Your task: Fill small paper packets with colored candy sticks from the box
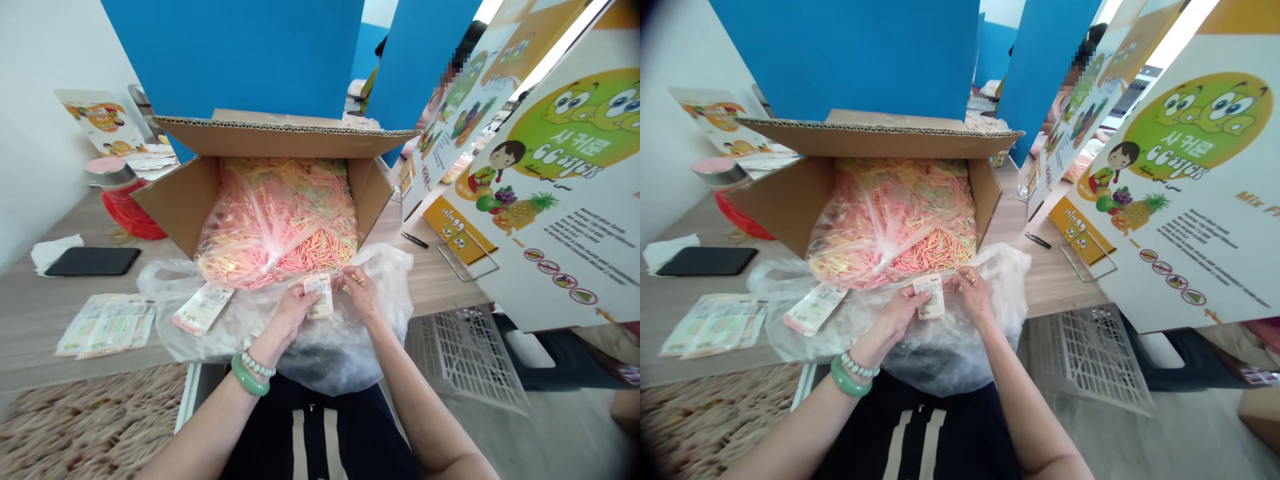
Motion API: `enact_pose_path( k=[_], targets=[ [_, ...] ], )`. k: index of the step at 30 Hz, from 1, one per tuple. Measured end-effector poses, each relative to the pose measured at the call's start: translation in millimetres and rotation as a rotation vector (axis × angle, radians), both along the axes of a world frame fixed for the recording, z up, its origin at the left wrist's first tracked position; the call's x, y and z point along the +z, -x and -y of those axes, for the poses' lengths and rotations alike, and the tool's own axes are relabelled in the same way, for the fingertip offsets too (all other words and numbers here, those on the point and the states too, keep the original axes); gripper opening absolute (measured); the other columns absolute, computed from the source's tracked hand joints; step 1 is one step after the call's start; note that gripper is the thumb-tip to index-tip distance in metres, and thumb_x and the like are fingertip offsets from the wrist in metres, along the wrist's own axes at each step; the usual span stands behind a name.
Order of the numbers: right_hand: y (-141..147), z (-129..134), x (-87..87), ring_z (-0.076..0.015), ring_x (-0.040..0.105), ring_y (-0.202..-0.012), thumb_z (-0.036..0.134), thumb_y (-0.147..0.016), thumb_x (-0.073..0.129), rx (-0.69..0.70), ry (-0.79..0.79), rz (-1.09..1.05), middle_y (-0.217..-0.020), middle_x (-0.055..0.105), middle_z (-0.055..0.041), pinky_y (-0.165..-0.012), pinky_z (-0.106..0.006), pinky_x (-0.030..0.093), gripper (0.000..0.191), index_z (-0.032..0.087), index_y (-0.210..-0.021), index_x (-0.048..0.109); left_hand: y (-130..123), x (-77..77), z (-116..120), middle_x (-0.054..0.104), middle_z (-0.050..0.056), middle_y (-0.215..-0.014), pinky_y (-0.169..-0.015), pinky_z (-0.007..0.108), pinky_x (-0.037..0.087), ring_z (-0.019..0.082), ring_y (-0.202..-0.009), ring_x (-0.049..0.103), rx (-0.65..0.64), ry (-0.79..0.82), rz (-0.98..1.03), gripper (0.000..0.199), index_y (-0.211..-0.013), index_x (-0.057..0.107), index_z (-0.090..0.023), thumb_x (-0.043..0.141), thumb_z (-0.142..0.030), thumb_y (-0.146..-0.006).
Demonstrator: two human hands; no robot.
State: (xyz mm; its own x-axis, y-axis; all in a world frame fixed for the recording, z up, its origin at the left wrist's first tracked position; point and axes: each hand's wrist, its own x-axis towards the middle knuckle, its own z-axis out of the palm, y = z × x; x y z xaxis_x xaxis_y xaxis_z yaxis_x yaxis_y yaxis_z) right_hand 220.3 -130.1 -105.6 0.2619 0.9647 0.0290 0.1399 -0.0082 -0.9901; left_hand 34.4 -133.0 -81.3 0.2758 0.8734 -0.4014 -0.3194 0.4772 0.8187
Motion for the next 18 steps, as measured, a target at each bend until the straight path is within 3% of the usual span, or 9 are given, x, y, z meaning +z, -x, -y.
enact_pose_path(
  k=[6, 12, 18],
  targets=[
    [4.7, 0.1, 42.4, -0.0228, 0.07, -0.085, 0.035, -0.082, 0.064, 0.004, -0.122, -0.17, -0.074, 0.073, 0.0022, -0.093, -0.04, 0.048, 0.015, 0.026, -0.095, 0.064, 4.2, -4.5, -4.3, 0.062, -0.002, -0.062, -0.055, 0.025, 0.032, 0.011, -0.056, 0.045, -0.047, -0.142, -0.124, 0.019, -0.071, 0.073, -0.016, 0.085, -0.027, -0.061],
    [23.7, 0.2, 82.2, -0.0229, 0.072, -0.082, 0.032, -0.08, 0.067, 0.078, -0.166, -0.431, -0.071, 0.069, 0.0037, -0.082, -0.039, 0.053, 0.015, 0.026, -0.093, 0.062, 4.4, -4.3, -2.5, 0.053, -0.003, -0.06, -0.056, 0.025, 0.029, 0.011, -0.059, 0.04, -0.129, -0.252, -0.231, 0.025, -0.062, 0.066, -0.016, 0.081, -0.036, -0.062],
    [47.2, -4.2, 98.4, -0.025, 0.073, -0.086, 0.036, -0.081, 0.062, 0.127, -0.098, -0.446, -0.069, 0.067, 0.0031, -0.072, -0.036, 0.055, 0.021, 0.027, -0.099, 0.056, 2.5, -2.9, -3.0, 0.047, -0.005, -0.057, -0.056, 0.025, 0.025, 0.01, -0.057, 0.035, -0.148, -0.288, -0.274, 0.031, -0.058, 0.06, -0.017, 0.082, -0.04, -0.06]
  ],
)
